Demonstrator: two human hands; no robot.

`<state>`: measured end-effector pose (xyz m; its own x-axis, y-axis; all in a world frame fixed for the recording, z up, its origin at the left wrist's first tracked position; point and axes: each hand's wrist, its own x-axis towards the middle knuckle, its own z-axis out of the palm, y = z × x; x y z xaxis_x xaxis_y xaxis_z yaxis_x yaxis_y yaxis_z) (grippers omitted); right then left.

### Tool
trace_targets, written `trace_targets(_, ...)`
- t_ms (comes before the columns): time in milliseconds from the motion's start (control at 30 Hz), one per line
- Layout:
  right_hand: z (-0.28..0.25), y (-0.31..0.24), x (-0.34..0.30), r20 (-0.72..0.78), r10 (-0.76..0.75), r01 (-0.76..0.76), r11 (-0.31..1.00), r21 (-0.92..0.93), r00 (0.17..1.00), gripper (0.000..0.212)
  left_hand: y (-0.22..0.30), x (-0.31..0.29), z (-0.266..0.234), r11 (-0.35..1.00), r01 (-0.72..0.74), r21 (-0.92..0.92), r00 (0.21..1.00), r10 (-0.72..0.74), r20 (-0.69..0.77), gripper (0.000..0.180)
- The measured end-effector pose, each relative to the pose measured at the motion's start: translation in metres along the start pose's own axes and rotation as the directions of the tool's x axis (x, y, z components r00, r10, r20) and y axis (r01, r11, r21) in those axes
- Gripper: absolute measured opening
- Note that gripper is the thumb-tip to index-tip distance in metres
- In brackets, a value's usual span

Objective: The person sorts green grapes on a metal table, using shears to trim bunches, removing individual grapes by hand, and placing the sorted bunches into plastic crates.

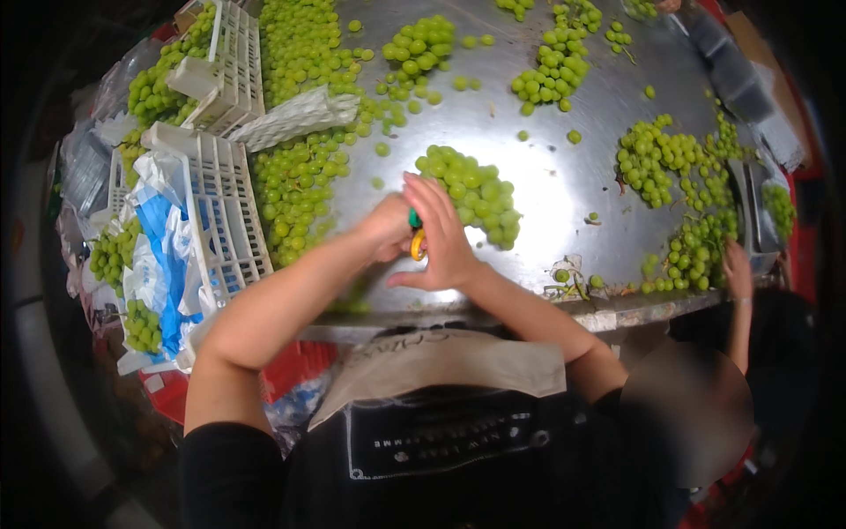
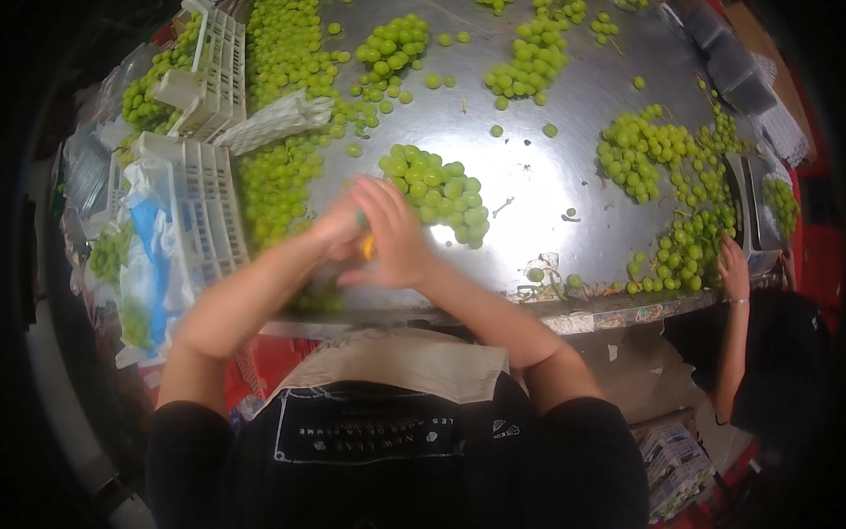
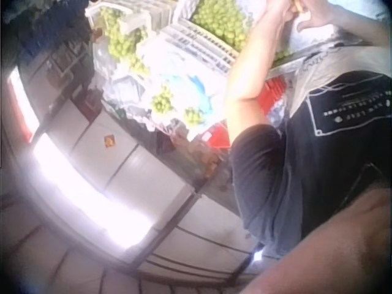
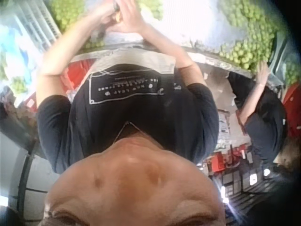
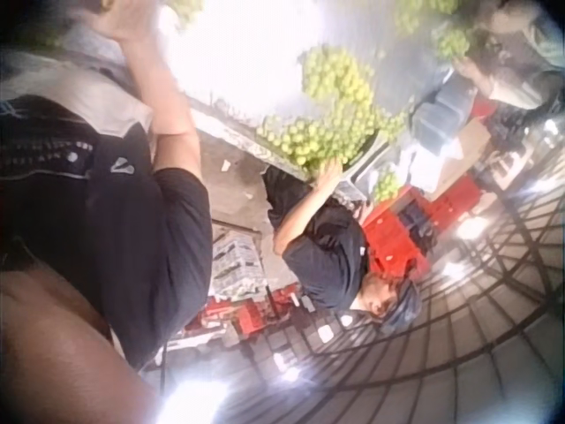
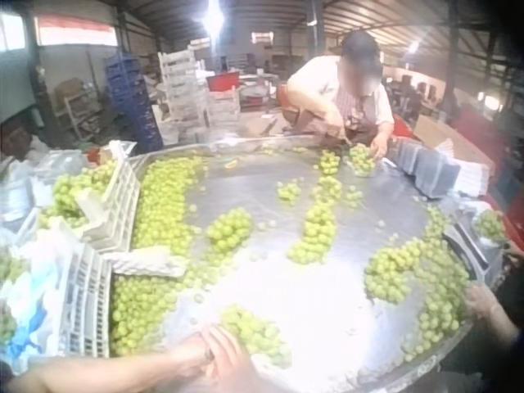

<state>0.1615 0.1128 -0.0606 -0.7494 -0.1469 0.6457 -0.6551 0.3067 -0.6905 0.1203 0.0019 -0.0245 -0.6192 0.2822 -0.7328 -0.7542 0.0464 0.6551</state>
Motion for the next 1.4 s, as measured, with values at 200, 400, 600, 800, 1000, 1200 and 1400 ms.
trace_targets(200,0.019,0.017,-0.006,-0.15,-0.046,0.049,0.999,0.016,0.988,0.057,-0.004,-0.001,0.008,0.995,0.01,0.102,0.998,-0.016,0.064,0.026)
trace_targets(400,0.013,0.029,-0.002,-0.203,-0.083,0.092,0.995,0.033,0.976,0.034,-0.018,0.008,0.01,0.988,-0.031,-0.15,0.998,0.039,0.051,0.025)
trace_targets(600,0.009,0.018,0.005,-0.213,-0.039,0.055,0.996,0.067,0.976,0.027,-0.025,0.012,0.007,0.961,-0.028,-0.276,0.996,0.051,0.075,0.029)
trace_targets(800,0.007,0.022,0.008,-0.215,-0.056,0.077,0.993,0.092,0.975,0.028,-0.022,0.01,0.006,0.957,-0.037,-0.288,0.997,0.057,0.06,0.036)
trace_targets(1000,0.001,0.004,0.017,-0.263,-0.017,0.055,0.989,0.136,0.965,0.033,-0.017,-0.003,0.008,0.969,-0.108,-0.22,0.991,0.122,0.052,0.024)
trace_targets(1200,0.002,0.006,0.013,-0.044,0.018,-0.016,0.999,0.04,0.999,0.065,0.004,-0.011,0.016,0.957,0.06,-0.285,0.998,-0.05,0.044,0.023)
trace_targets(1400,-0.068,0.05,0.009,0.383,0.262,-0.074,0.894,-0.441,0.886,0.12,-0.009,0.009,-0.025,0.949,0.301,-0.094,0.931,-0.272,0.244,0.028)
